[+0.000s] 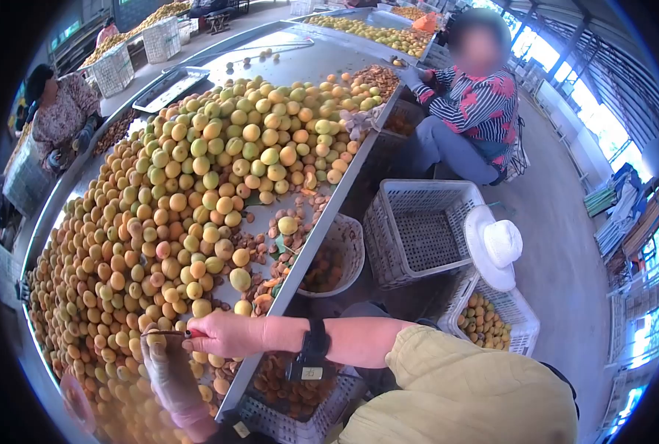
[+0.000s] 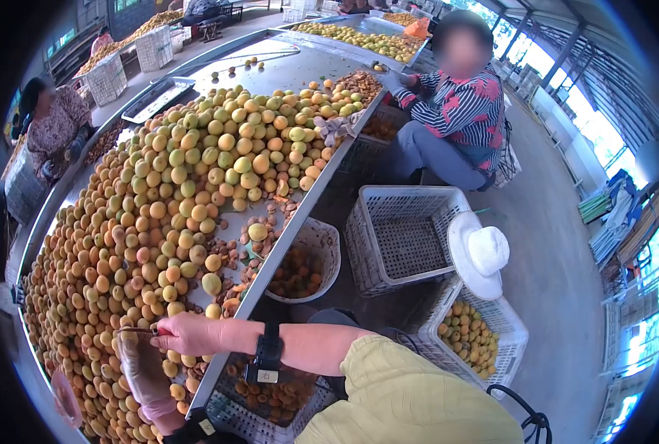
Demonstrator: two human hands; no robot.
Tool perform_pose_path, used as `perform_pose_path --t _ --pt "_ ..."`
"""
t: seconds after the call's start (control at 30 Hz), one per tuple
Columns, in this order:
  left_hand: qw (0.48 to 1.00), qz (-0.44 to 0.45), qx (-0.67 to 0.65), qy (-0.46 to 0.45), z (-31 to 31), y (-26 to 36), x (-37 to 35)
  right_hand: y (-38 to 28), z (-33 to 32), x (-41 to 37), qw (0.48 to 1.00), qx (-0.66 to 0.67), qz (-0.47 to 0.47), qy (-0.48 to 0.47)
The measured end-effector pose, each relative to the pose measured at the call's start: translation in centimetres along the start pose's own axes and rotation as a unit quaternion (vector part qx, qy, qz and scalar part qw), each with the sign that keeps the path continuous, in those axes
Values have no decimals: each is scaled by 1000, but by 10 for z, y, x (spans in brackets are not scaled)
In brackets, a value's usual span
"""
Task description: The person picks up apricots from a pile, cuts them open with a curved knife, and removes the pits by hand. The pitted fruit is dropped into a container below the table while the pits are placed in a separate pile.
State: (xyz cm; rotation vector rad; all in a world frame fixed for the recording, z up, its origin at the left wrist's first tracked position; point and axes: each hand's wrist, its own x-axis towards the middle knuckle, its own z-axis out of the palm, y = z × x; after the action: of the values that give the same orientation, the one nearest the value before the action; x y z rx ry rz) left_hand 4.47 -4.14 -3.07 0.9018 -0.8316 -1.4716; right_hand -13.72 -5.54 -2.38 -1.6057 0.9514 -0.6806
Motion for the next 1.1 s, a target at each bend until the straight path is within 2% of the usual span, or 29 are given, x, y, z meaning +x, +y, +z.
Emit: perform_pose_path --t 0.03,0.07,0.1,0.23,0.3,0.33,0.37,0.4,0.43,0.5,0.57,0.6,0.63,0.7,0.77,0.87,0.93,0.97,1.03,1.1 --pt "990 -48 -123 45 -5 -20 2 4 9 0 1000 -1 -1 4" --pt "981 -40 -189 9 -2 -29 6 3 17 -1 999 19 4 36" --pt "981 -41 -189 7 -4 -32 7 4 21 -2 997 42 11 69" --pt "952 -103 -287 -1 -2 -32 4 -1 15 -5 999 13 16 49" --pt "998 -8 -39 41 2 -22 0 -8 7 -5 999 -9 15 29" --pt "990 -27 -137 34 5 -15 -1 -11 2 -5 999 -32 13 8" --pt "990 -29 -137 32 3 -5 -2 -14 -4 -5 999 -31 14 10" --pt "1000 13 19 -4 -2 4 -2 -16 -8 -5 999 -36 22 -12" --pt "983 58 171 -40 -4 12 -1 -18 -12 -4 998 -43 29 -35" --pt "975 55 210 -37 6 16 -4 -9 -7 -2 999 -30 10 -24" --pt "999 21 -11 23 11 0 -6 -4 3 -4 1000 -20 -8 -14" --pt "990 -33 -133 32 1 -17 0 -4 10 -5 1000 -2 -10 19" --pt "990 -34 -134 30 -10 -31 3 -3 16 -7 999 15 -12 51" --pt "962 -112 -250 16 -3 -35 4 1 20 -7 998 12 2 69" --pt "957 -104 -271 -14 -4 -35 5 0 19 -6 997 -2 -1 73" --pt "962 -65 -262 43 -4 -29 3 -8 10 -9 998 -23 9 49" --pt "991 -45 -128 8 0 -12 -2 -12 6 -9 999 -29 2 32" --pt "991 -44 -128 9 0 -5 -2 -14 3 -8 999 -36 -5 17" --pt "993 69 92 2 3 12 -2 -13 -5 -6 999 -40 -13 3" --pt "986 94 139 0 16 26 -7 -13 -8 -7 999 -41 -18 -10"
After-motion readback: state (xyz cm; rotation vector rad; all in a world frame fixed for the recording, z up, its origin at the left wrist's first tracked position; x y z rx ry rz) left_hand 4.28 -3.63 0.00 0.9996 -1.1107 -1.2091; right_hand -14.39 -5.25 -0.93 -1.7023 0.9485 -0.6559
